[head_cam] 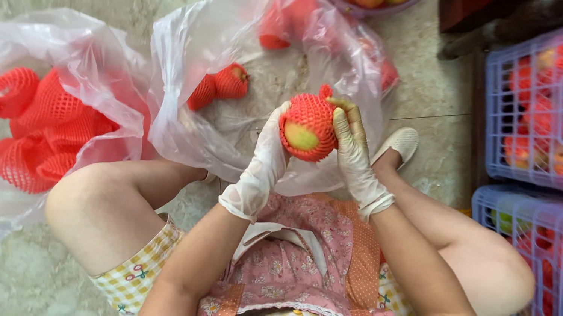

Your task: The person, wearing gloves, sorts pomegranates by removing them from plastic bags, placing them into red mesh protective sleeves, and then organizing them into blue and purple plastic crates.

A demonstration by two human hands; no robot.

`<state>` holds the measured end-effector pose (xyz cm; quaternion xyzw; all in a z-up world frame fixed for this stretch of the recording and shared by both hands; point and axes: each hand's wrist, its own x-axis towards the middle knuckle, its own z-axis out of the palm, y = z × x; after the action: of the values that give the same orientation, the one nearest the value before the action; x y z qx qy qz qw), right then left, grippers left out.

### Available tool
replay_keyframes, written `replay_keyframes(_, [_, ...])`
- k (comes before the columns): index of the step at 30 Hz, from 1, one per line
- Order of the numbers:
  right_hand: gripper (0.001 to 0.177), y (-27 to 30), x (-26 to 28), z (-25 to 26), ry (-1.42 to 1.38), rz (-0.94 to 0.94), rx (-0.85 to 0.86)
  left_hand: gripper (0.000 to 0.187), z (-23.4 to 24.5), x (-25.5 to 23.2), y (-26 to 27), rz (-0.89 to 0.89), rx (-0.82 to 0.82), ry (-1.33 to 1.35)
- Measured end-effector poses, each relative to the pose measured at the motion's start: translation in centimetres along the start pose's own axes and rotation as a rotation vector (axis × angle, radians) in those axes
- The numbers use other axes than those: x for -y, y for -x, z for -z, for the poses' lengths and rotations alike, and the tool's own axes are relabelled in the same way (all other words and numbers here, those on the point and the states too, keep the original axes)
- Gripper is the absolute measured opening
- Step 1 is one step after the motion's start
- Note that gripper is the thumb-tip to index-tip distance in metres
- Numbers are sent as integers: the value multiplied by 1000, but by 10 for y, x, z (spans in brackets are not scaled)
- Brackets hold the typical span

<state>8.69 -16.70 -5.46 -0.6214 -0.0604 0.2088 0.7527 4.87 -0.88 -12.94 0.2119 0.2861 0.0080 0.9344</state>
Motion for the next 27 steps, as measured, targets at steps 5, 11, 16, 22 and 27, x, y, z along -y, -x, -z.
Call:
replay_keyframes(5, [35, 23, 5, 16, -181, 42, -139, 46, -43, -2, 46, -90, -1, -178])
replay_keyframes(11, [69, 55, 28, 38, 111, 20, 34, 56, -91, -32, 106, 122, 173, -256])
replay_keyframes(16, [70, 93, 46, 28, -724, -239, 279, 56, -112, -21, 97, -56, 159, -514])
replay_keyframes(22, [87, 126, 65, 46, -1298, -322, 458, 46, -163, 8, 112, -283, 360, -575])
replay_keyframes(27, [88, 137, 85, 98, -1285, 18, 40, 45, -201, 21, 157, -338, 550, -706])
